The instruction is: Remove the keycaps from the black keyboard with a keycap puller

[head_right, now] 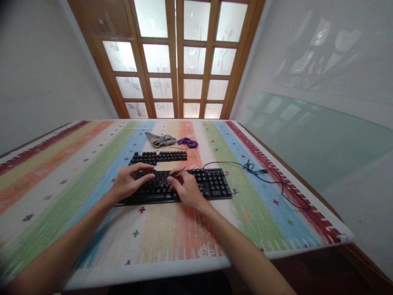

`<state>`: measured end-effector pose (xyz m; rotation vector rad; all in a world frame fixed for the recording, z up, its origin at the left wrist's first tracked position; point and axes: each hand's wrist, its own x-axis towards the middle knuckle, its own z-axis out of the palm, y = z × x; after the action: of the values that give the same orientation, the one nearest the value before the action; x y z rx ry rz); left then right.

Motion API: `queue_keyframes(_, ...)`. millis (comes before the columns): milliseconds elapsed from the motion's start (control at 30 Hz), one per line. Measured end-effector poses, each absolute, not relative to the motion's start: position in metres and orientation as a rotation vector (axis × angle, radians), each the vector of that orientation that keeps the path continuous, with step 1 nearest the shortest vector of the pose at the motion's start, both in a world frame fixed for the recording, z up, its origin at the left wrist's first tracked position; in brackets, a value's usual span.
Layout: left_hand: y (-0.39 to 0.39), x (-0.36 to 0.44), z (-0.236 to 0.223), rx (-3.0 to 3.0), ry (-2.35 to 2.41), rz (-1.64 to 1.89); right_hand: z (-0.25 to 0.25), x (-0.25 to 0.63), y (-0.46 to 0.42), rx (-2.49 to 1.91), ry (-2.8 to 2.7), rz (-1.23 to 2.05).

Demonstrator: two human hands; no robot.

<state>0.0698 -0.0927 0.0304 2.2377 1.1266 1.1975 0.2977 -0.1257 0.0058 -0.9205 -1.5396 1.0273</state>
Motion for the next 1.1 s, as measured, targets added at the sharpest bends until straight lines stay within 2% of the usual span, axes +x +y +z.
queue_keyframes(200,-0.050,0.068,0.030,2.543,1.117,1.101,0.007,0.296,-0.129,-0.934,-1.545,1.030)
queue_keyframes(567,-0.001,0.076,0.010,2.938,1.046,0.515,0.007,0.296,-0.134,-0.967,-1.591,0.979)
queue_keyframes(1100,0.004,0.071,0.011,2.927,1.131,0.591,0.007,0.295,-0.136,-1.001,-1.633,0.954)
